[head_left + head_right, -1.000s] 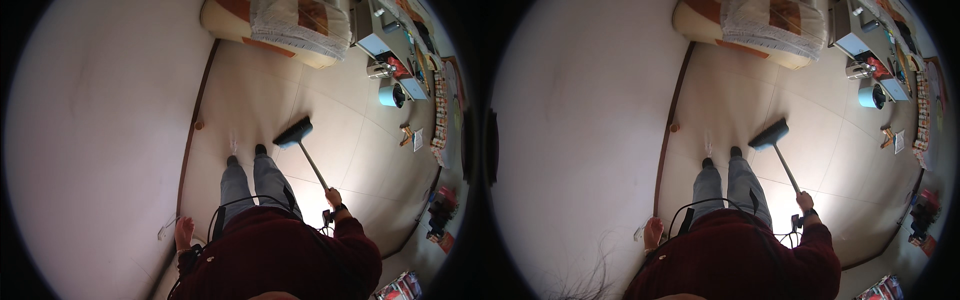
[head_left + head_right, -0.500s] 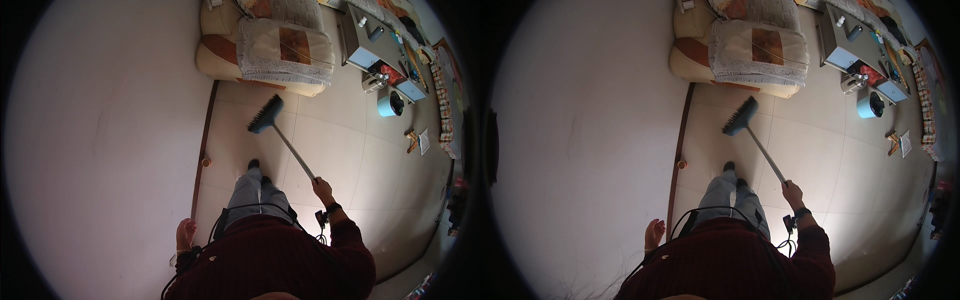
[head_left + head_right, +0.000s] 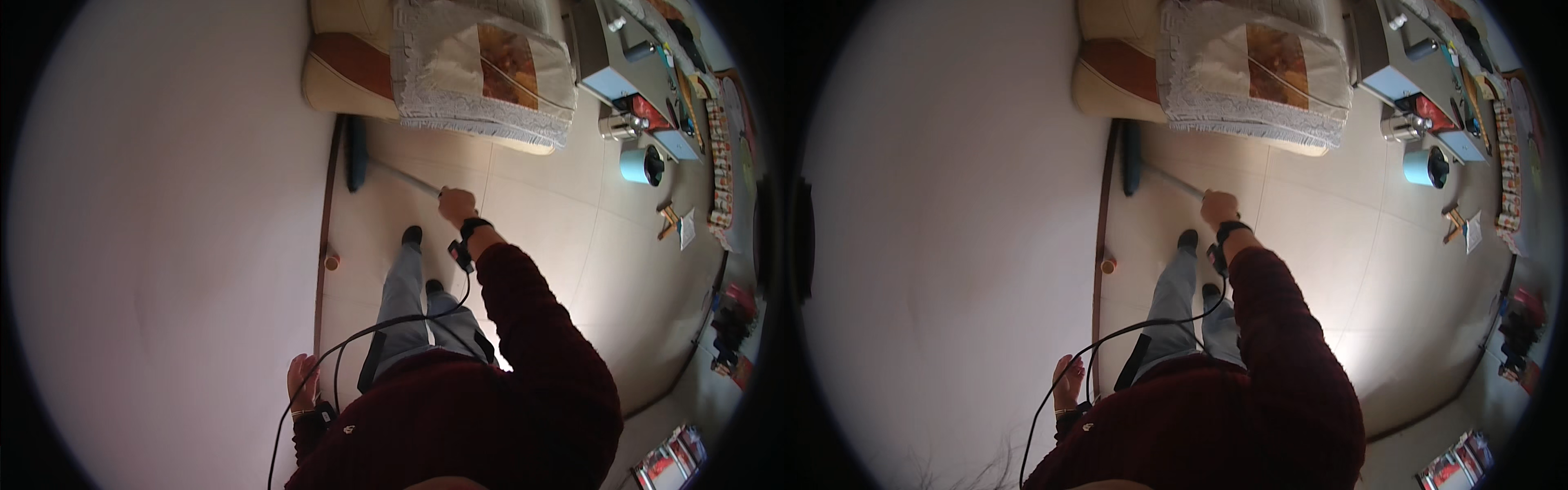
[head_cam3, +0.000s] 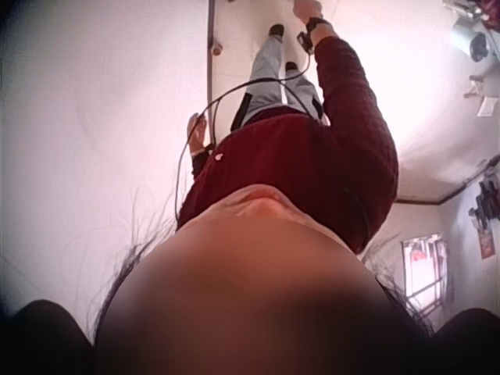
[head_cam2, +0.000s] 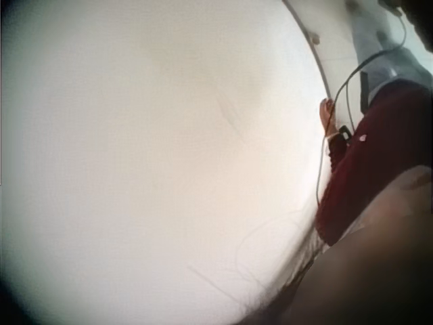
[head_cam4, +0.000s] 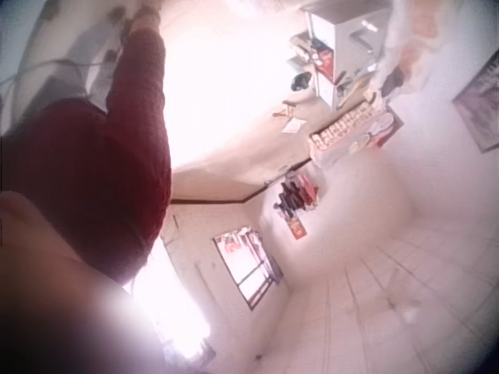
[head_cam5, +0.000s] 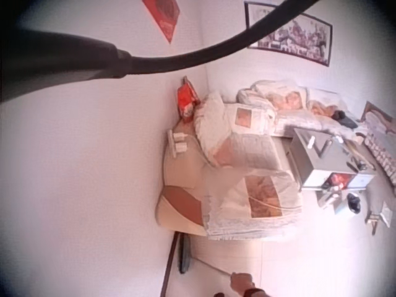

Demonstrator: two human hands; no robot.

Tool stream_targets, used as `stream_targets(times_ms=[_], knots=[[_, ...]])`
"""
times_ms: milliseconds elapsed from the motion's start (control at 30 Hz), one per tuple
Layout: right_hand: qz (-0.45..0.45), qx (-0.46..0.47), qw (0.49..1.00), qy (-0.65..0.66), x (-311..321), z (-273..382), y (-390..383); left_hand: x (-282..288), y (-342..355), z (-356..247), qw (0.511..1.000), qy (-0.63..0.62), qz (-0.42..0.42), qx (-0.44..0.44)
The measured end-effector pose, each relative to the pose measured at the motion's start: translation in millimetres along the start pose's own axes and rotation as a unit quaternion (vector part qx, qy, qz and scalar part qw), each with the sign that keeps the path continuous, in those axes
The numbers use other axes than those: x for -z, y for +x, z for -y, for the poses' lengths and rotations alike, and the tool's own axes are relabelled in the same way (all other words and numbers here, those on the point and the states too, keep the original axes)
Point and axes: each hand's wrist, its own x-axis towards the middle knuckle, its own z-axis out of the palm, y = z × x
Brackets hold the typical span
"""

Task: The person moves shoes from the floor to a window ledge, then picks up a broom and sweeps the tiled floor around furniture, including under a sofa and near a bed. The person also lifts a cushion to sweep underneath it.

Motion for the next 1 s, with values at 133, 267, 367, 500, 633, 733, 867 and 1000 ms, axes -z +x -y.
stream_targets(times_ms=[133, 267, 367, 500, 633, 733, 867, 1000], knots=[[0.034, -0.070, 0.994, 0.071, -35, -83, -42, 6, 14, -16, 0.995, -0.038, -0.055, 0.071], [0.110, -0.223, 0.961, 0.124, -77, -161, -177, -13, 34, -25, 0.994, -0.044, -0.038, 0.090], [0.142, -0.365, 0.894, 0.217, -73, -192, -246, -45, 49, -31, 0.996, -0.032, 0.021, 0.085], [0.091, -0.312, 0.924, 0.201, -45, -205, -276, -80, 69, -45, 0.994, 0.017, 0.040, 0.101], [0.051, -0.204, 0.966, 0.149, -25, -195, -257, -106, 75, -53, 0.993, 0.050, 0.044, 0.094], [0.025, -0.134, 0.981, 0.142, -21, -175, -171, -131, 67, -51, 0.992, 0.072, 0.061, 0.084], [0.008, -0.076, 0.986, 0.151, -3, -167, -44, -156, 25, -48, 0.994, 0.084, 0.069, 0.020], [0.045, -0.131, 0.973, 0.182, 2, -239, -27, -171, -27, -34, 0.994, 0.105, -0.028, 0.017]])
